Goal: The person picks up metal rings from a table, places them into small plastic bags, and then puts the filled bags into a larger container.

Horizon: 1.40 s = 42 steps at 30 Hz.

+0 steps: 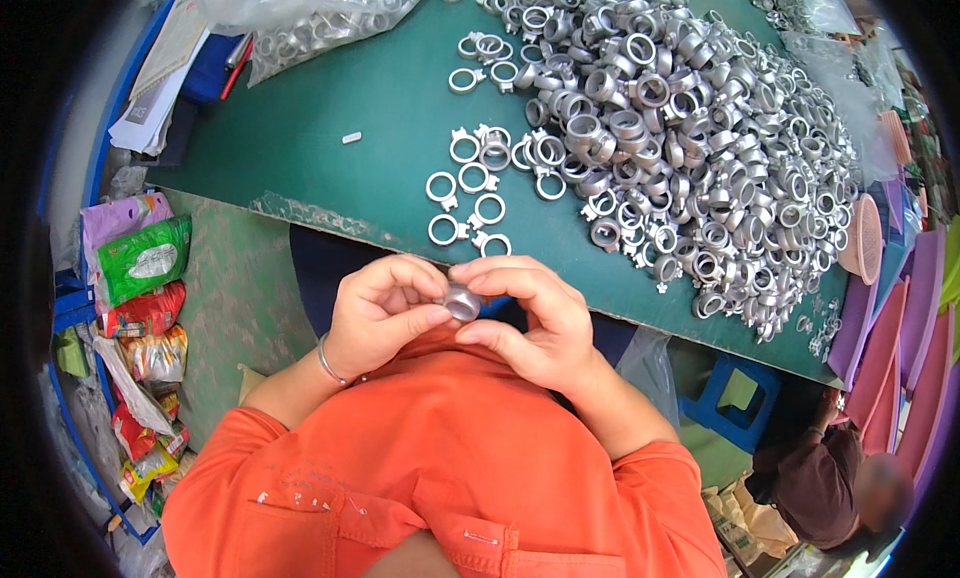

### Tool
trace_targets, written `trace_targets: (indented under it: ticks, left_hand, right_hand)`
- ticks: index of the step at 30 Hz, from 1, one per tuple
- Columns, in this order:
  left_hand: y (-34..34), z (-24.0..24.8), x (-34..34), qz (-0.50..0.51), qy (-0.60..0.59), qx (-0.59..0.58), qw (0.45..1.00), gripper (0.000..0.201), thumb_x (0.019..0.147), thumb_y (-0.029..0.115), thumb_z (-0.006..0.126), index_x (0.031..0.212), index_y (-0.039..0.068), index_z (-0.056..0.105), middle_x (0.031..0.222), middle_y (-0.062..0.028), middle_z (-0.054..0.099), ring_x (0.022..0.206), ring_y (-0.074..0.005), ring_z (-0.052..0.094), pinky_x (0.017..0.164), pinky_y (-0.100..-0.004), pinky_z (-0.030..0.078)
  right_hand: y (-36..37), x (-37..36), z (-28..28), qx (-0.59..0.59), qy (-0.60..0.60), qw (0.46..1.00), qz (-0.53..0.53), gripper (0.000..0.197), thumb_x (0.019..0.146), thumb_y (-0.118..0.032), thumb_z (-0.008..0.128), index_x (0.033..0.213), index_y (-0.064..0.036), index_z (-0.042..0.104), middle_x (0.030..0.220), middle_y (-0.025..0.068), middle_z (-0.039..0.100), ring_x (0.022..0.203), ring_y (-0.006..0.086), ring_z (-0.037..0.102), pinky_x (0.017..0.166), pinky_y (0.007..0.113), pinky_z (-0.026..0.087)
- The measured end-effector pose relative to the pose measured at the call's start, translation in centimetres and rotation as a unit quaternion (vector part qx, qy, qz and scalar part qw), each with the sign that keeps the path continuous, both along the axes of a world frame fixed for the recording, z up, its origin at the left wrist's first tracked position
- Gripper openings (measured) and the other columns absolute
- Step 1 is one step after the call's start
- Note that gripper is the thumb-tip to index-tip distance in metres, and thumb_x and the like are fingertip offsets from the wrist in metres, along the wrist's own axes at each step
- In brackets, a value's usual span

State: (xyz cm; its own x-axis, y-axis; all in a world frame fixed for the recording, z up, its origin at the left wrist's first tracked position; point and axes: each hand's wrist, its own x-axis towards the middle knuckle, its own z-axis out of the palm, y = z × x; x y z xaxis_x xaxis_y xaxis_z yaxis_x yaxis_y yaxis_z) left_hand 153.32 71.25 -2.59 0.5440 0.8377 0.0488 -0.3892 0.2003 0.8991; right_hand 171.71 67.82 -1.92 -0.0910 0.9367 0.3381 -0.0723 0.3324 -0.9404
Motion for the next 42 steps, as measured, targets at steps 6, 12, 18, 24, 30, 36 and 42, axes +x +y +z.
trace_targets:
  ticks: [6,12,18,24,30,36,42]
  left_hand:
    - [-1.2,-1.4,-3.2,-0.032,0.149,-0.130,0.980,0.012,0.079,-0.010,0.059,0.089,-0.005,0.055,0.091,-0.0118,0.057,0.081,-0.0177,0.063,0.072,-0.0268,0.053]
    - [-0.9,-1.8,-3.5,-0.040,0.013,-0.318,0.947,0.011,0.085,0.004,0.058,0.094,-0.002,0.055,0.087,-0.0147,0.062,0.070,-0.0179,0.063,0.062,-0.0288,0.055]
    - [-0.8,-2.7,-2.9,-0.045,-0.007,-0.392,0.919,0.010,0.086,0.005,0.056,0.095,-0.001,0.055,0.087,-0.0129,0.062,0.070,-0.0162,0.063,0.063,-0.0274,0.055]
    - [-0.7,-3.6,-1.8,0.024,0.126,-0.382,0.915,0.024,0.086,0.004,0.056,0.108,-0.006,0.053,0.099,-0.0174,0.061,0.086,-0.0211,0.064,0.073,-0.0264,0.053]
    - [0.0,-0.1,-1.2,-0.086,0.128,-0.242,0.958,0.012,0.085,0.000,0.056,0.096,-0.005,0.058,0.088,-0.0136,0.063,0.075,-0.0177,0.064,0.068,-0.0261,0.054]
    - [0.6,1.0,-0.3,-0.049,0.038,-0.142,0.988,0.014,0.082,-0.003,0.060,0.096,-0.005,0.059,0.094,-0.0102,0.062,0.077,-0.0125,0.061,0.065,-0.0227,0.053]
    - [0.7,0.8,-0.2,-0.050,0.013,-0.138,0.989,0.016,0.081,-0.003,0.061,0.097,-0.005,0.057,0.093,-0.0110,0.062,0.078,-0.0123,0.061,0.066,-0.0228,0.053]
  right_hand:
    - [0.8,2.9,0.0,0.051,-0.265,0.947,-0.172,0.017,0.069,0.005,0.066,0.084,0.0001,0.059,0.085,0.0117,0.061,0.077,0.0244,0.058,0.068,0.030,0.046]
    - [1.3,1.1,-0.1,0.056,-0.363,0.920,-0.140,0.037,0.065,-0.001,0.071,0.099,-0.0026,0.056,0.098,0.0111,0.060,0.090,0.0288,0.054,0.078,0.035,0.043]
    - [0.9,1.1,-0.8,0.042,-0.354,0.921,-0.155,0.034,0.065,0.000,0.071,0.096,-0.0024,0.056,0.095,0.0114,0.060,0.083,0.0287,0.055,0.071,0.034,0.045]
    - [-0.1,0.9,-0.8,-0.087,-0.041,0.992,-0.077,0.037,0.074,0.007,0.066,0.104,0.0005,0.046,0.103,0.0135,0.058,0.090,0.0146,0.059,0.077,0.026,0.050]
    - [-0.4,0.6,-1.1,-0.124,0.086,0.989,-0.009,0.041,0.074,0.011,0.063,0.107,-0.0011,0.041,0.108,0.0180,0.054,0.093,0.0205,0.059,0.081,0.031,0.050]
    - [-0.6,-0.1,-1.5,-0.075,0.082,0.994,0.018,0.042,0.074,0.012,0.061,0.109,-0.0008,0.041,0.109,0.0182,0.054,0.094,0.0205,0.059,0.081,0.031,0.050]
    - [-0.1,0.1,-1.8,0.013,-0.031,0.999,0.007,0.042,0.074,0.010,0.063,0.109,-0.0014,0.041,0.110,0.0184,0.054,0.092,0.0195,0.059,0.075,0.030,0.051]
